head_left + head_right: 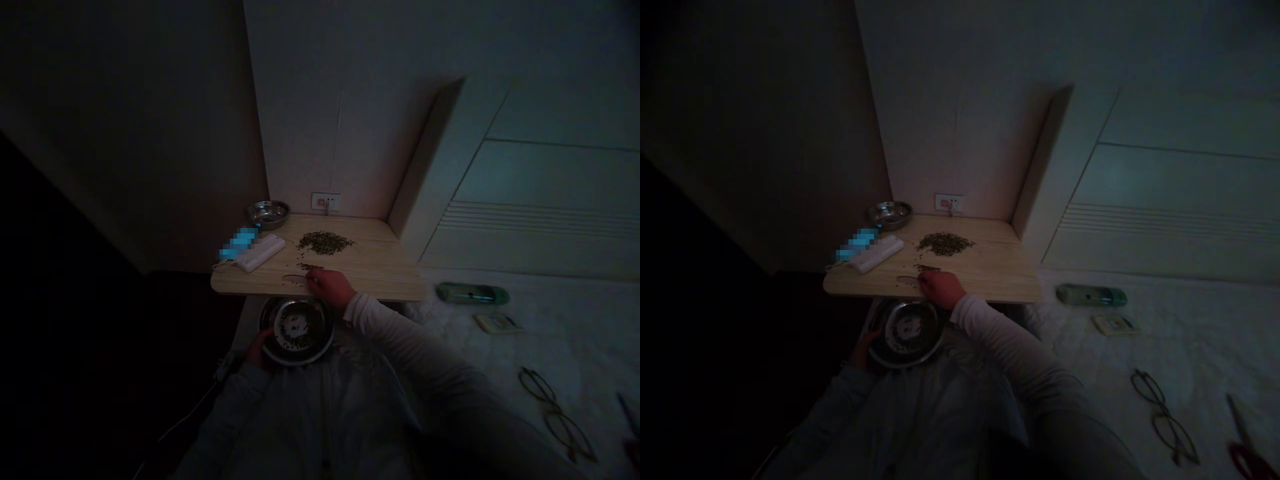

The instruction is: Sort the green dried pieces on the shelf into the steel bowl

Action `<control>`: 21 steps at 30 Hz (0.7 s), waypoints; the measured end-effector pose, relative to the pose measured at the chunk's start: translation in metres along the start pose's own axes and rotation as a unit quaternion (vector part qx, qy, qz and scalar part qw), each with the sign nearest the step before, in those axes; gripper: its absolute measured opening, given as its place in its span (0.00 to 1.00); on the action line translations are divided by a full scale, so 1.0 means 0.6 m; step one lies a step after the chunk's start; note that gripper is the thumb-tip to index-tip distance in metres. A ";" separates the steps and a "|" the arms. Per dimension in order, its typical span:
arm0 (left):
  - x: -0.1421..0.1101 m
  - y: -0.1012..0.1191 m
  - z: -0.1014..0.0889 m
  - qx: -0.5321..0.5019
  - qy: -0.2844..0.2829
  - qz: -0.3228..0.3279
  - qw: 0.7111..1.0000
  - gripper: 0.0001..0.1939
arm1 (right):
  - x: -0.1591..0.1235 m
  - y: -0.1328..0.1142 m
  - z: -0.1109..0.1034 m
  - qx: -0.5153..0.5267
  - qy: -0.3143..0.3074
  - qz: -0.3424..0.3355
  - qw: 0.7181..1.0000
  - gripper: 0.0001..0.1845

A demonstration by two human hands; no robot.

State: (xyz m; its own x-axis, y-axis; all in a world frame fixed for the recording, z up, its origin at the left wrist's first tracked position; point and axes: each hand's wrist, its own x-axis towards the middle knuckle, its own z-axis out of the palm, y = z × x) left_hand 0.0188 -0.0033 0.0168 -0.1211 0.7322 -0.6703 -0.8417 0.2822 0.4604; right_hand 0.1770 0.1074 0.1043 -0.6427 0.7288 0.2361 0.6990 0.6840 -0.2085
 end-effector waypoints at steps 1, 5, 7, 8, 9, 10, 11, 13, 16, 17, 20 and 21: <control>-0.002 0.000 0.002 0.004 0.020 0.016 1.000 0.11 | -0.002 -0.001 0.000 -0.001 0.001 -0.003 1.000 0.15; -0.009 -0.001 0.016 0.012 0.045 0.025 0.999 0.10 | -0.011 -0.004 0.000 0.006 0.003 -0.020 1.000 0.14; -0.009 -0.001 0.018 0.013 0.050 0.035 0.998 0.10 | -0.015 -0.006 0.000 0.011 0.003 -0.034 0.999 0.13; -0.009 -0.001 0.017 0.014 0.051 0.042 0.998 0.10 | -0.017 -0.007 -0.001 0.013 0.001 -0.040 0.999 0.13; -0.008 -0.001 0.016 0.016 0.055 0.049 0.997 0.10 | -0.019 -0.008 -0.001 0.015 -0.001 -0.046 0.999 0.13; -0.007 -0.001 0.013 0.018 0.057 0.060 0.996 0.10 | -0.022 -0.009 -0.002 0.018 -0.004 -0.052 0.998 0.13; -0.006 -0.001 0.011 0.020 0.060 0.070 0.996 0.10 | -0.024 -0.011 -0.003 0.021 -0.007 -0.057 0.998 0.13; -0.005 -0.001 0.007 0.020 0.055 0.075 0.995 0.10 | -0.029 -0.013 -0.004 0.031 -0.010 -0.067 0.997 0.12; -0.005 0.000 0.008 0.014 0.049 0.060 0.997 0.10 | -0.032 -0.014 -0.006 0.051 -0.009 -0.063 0.997 0.12; -0.006 0.000 0.009 0.011 0.053 0.053 0.997 0.10 | -0.031 -0.013 -0.006 0.058 -0.007 -0.052 0.997 0.12; -0.006 -0.001 0.015 0.013 0.070 0.037 0.997 0.10 | -0.016 -0.006 -0.006 0.070 0.012 0.001 0.997 0.13; -0.006 -0.001 0.017 0.017 0.074 0.033 0.997 0.10 | -0.008 -0.004 -0.006 0.068 0.022 0.019 0.997 0.13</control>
State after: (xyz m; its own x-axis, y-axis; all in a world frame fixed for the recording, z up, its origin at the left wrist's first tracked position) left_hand 0.0251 -0.0001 0.0250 -0.2541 0.6504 -0.7158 -0.8111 0.2598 0.5240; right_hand 0.1795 0.1025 0.1072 -0.6008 0.7538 0.2661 0.6710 0.6565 -0.3446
